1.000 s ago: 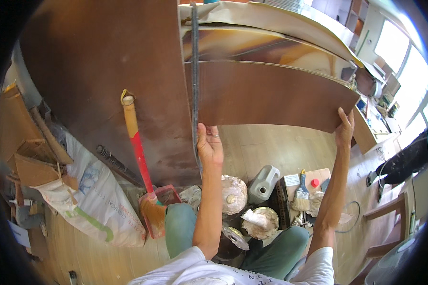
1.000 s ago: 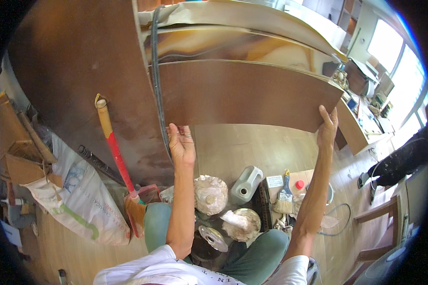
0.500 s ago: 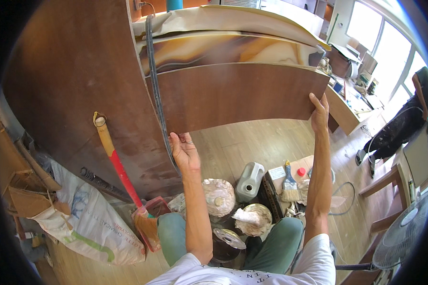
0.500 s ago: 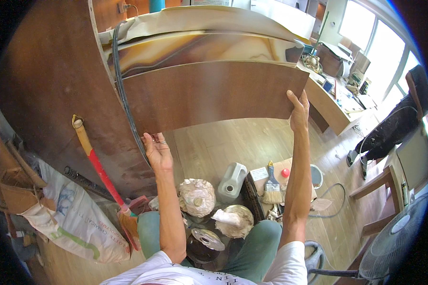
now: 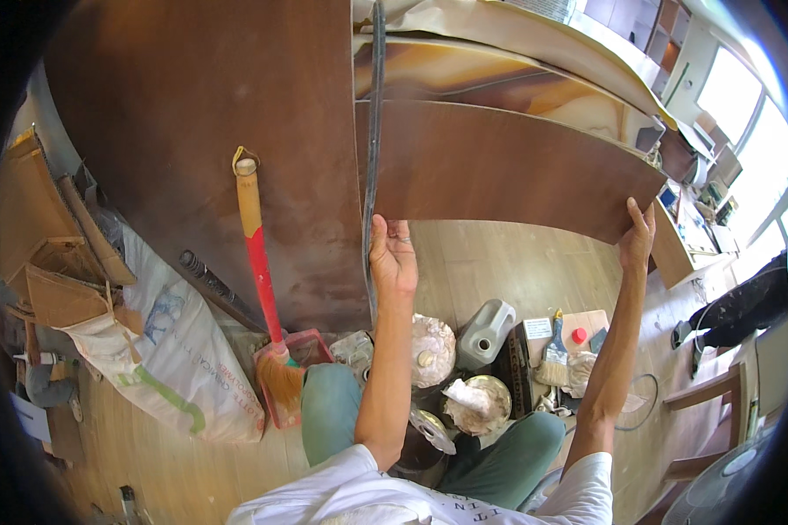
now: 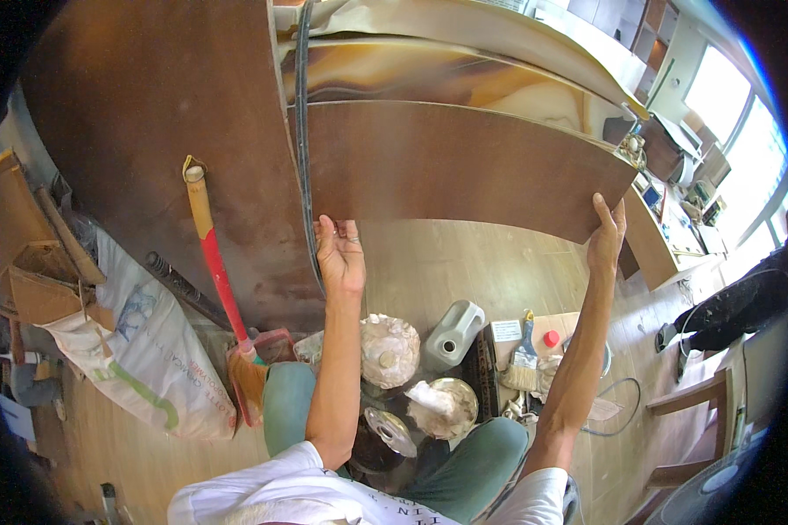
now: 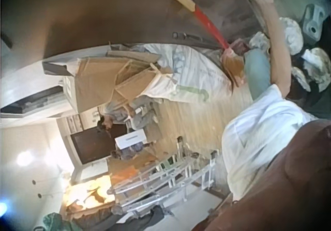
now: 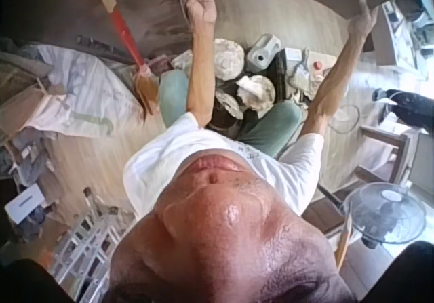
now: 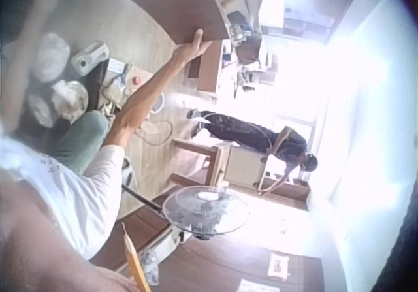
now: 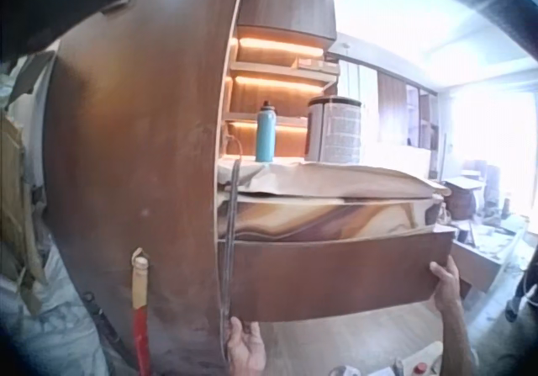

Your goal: The person handles a small bottle and a can, pours liquid from the can into the bottle, then picks up a wooden panel and places it against a curved furniture structure. The person adjusts the panel's position and presses it into place.

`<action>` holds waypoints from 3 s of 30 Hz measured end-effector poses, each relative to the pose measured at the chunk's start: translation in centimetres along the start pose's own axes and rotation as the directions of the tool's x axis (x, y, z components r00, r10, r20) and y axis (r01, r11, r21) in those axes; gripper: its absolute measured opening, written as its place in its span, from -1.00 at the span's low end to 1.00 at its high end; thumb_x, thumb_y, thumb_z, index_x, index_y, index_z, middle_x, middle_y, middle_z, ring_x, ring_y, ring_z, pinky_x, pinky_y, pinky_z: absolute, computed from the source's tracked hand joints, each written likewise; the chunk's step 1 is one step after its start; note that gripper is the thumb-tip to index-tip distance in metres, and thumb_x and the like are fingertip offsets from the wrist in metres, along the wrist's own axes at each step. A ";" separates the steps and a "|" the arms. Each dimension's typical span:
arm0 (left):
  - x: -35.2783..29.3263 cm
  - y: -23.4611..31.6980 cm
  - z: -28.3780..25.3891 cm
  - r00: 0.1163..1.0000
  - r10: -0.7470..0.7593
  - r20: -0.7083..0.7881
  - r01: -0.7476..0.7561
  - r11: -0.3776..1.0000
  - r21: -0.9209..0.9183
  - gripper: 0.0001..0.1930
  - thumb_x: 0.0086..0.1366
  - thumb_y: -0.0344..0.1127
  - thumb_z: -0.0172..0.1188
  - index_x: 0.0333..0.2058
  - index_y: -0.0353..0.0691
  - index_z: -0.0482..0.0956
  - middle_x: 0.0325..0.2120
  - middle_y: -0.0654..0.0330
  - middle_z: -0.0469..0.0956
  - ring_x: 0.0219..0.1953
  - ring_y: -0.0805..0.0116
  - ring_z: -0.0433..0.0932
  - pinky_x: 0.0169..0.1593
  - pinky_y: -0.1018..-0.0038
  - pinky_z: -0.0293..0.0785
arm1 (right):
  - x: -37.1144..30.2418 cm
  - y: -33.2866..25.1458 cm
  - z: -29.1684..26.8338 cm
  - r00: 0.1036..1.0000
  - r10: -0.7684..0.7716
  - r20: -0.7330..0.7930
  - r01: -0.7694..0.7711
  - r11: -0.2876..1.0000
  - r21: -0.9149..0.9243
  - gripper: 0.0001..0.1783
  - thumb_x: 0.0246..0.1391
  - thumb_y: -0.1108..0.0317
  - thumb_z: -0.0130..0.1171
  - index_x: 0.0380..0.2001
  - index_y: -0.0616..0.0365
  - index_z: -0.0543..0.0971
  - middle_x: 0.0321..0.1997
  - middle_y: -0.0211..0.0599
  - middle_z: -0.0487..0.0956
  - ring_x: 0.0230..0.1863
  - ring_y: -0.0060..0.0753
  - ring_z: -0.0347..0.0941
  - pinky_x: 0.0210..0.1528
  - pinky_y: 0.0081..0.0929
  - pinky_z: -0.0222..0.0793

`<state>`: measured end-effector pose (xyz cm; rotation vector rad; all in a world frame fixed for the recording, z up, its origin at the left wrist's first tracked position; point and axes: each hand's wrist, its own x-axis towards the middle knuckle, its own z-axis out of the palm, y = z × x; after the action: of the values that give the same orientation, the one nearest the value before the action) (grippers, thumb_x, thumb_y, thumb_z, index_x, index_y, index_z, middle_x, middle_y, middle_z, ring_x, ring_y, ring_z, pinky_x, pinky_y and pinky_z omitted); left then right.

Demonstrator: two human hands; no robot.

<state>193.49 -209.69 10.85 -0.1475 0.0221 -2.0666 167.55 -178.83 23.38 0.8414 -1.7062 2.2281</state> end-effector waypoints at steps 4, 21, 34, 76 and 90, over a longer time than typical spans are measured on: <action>-0.5 -0.4 0.7 1.000 -0.001 -0.025 0.001 1.000 0.010 -0.89 0.27 -0.46 0.33 -0.31 -0.08 0.59 -0.25 0.26 0.64 -0.16 0.41 0.57 0.04 0.44 0.59 | 0.4 0.5 -1.3 0.998 0.051 0.028 -0.050 0.998 -0.032 -0.29 0.17 0.26 0.28 0.34 0.19 0.32 0.35 -0.31 0.39 0.38 -0.34 0.22 0.43 -0.38 -0.01; -0.3 0.2 0.0 1.000 0.020 0.023 -0.021 0.999 0.048 -0.86 0.27 -0.41 0.34 -0.20 -0.18 0.62 -0.22 0.28 0.65 -0.13 0.43 0.58 0.16 0.43 0.54 | -0.8 0.3 0.0 1.000 0.016 0.005 -0.016 1.000 -0.004 -0.25 0.15 0.22 0.30 0.34 0.24 0.30 0.32 -0.19 0.41 0.40 -0.25 0.19 0.47 -0.28 -0.09; -0.6 0.5 -3.5 0.972 -0.083 0.222 0.076 0.996 0.040 -0.82 0.36 -0.46 0.19 -0.07 -0.21 0.56 0.02 0.16 0.59 0.03 0.29 0.54 0.25 0.32 0.51 | 0.1 1.6 -2.2 0.999 -0.029 0.029 0.028 0.999 0.021 -0.25 0.08 0.23 0.34 0.29 0.27 0.34 0.25 -0.21 0.47 0.28 -0.30 0.32 0.36 -0.34 0.10; -2.9 -1.2 0.5 0.936 -0.286 0.205 0.192 0.903 0.384 -0.43 0.30 -0.30 0.33 0.25 -0.13 0.36 0.21 0.25 0.45 0.25 0.22 0.39 0.37 0.13 0.23 | 0.1 -1.0 -4.2 0.999 -0.046 -0.008 0.042 0.963 -0.266 -0.34 0.20 0.17 0.26 0.31 0.08 0.33 0.34 -0.21 0.37 0.36 -0.36 0.25 0.36 -0.24 0.16; -2.7 -2.5 1.1 0.923 -0.281 0.264 0.182 0.921 0.345 -0.43 0.33 -0.32 0.29 0.28 -0.04 0.31 0.22 0.28 0.41 0.24 0.25 0.39 0.26 0.17 0.35 | -5.9 -13.0 16.3 0.703 -0.330 0.631 0.698 0.490 -0.522 -0.71 0.06 0.29 0.35 -0.10 0.01 0.69 -0.13 -0.27 0.70 -0.12 -0.20 0.55 0.10 -0.35 0.35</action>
<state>192.68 -206.09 11.92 -0.2860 -0.5420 -2.2328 183.80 -189.06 33.43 1.4549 -1.9089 0.7928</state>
